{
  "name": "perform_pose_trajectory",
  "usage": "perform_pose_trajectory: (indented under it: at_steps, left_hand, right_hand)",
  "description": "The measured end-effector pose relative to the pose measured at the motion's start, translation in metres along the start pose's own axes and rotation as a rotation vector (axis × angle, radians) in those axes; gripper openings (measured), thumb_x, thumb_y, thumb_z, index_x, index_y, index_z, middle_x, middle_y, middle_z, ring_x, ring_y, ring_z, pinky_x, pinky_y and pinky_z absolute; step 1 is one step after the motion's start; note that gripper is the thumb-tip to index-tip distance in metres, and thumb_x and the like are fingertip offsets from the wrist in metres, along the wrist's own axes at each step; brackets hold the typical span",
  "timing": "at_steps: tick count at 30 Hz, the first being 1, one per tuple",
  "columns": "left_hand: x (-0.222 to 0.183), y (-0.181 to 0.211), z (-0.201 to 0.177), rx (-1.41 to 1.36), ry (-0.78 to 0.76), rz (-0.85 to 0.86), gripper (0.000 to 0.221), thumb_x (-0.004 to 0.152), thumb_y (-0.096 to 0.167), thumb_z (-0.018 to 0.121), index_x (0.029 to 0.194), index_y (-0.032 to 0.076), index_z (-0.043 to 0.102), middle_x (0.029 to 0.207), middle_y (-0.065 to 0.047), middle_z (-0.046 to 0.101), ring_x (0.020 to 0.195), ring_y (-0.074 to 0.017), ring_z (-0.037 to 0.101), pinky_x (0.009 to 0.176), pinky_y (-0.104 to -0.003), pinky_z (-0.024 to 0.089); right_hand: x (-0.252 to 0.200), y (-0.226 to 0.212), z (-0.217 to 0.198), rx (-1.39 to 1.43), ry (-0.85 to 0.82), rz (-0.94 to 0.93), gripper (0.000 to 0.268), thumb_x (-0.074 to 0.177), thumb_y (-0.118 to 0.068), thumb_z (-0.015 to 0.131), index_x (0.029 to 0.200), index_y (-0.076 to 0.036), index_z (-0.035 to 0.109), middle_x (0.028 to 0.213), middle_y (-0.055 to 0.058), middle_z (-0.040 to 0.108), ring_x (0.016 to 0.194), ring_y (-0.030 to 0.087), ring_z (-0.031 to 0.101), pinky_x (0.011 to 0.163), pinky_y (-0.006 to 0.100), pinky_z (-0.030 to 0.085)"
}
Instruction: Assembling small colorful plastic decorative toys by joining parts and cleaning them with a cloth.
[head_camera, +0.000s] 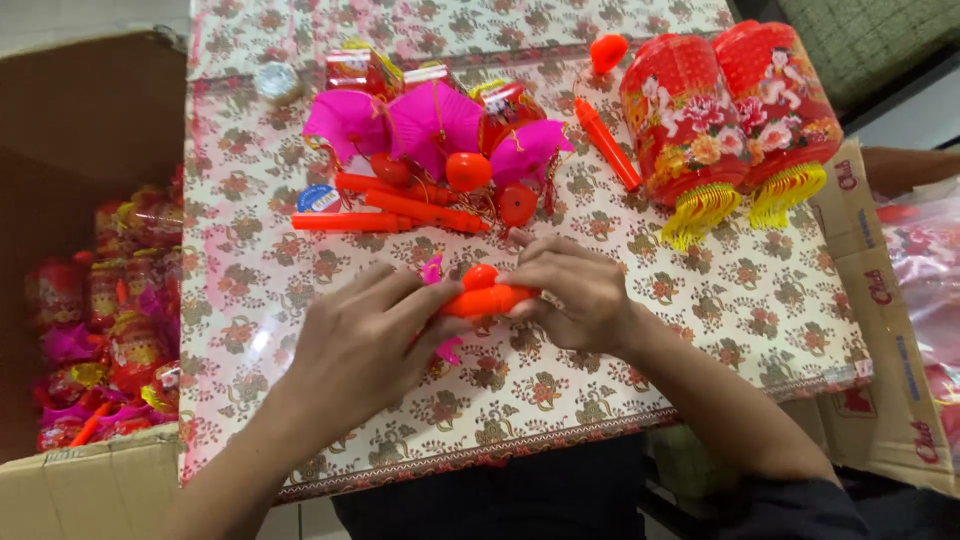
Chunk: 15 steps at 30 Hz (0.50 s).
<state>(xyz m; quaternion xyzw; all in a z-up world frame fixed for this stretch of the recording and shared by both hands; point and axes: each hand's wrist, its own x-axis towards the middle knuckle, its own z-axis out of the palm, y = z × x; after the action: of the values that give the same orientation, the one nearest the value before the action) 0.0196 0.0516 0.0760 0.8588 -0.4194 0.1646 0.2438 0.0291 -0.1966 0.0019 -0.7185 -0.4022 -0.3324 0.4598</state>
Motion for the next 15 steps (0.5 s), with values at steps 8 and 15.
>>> perform_pose_trajectory:
  at_steps: [8, 15]
  left_hand:
    - [-0.015, -0.029, 0.016, -0.137, -0.074, -0.207, 0.046, 0.076, 0.046, 0.083, 0.113, 0.019, 0.077, 0.073, -0.007, 0.073, 0.066, -0.0253, 0.07, 0.056, -0.034, 0.056]
    - [0.002, -0.024, -0.006, -0.628, 0.046, -0.357, 0.041, 0.101, 0.024, 0.061, 0.063, 0.013, 0.068, 0.048, -0.003, 0.057, 0.042, -0.0173, 0.053, 0.046, -0.028, 0.048]
  right_hand:
    - [-0.003, -0.003, 0.011, -0.086, 0.082, -0.104, 0.023, 0.086, -0.02, 0.082, 0.095, 0.001, 0.079, 0.078, 0.014, 0.075, 0.071, 0.03, 0.069, 0.085, 0.054, 0.063]
    - [0.028, -0.025, 0.001, -0.267, 0.182, -0.165, 0.02, 0.089, -0.023, 0.08, 0.091, -0.003, 0.079, 0.081, 0.011, 0.075, 0.071, 0.03, 0.069, 0.073, 0.041, 0.065]
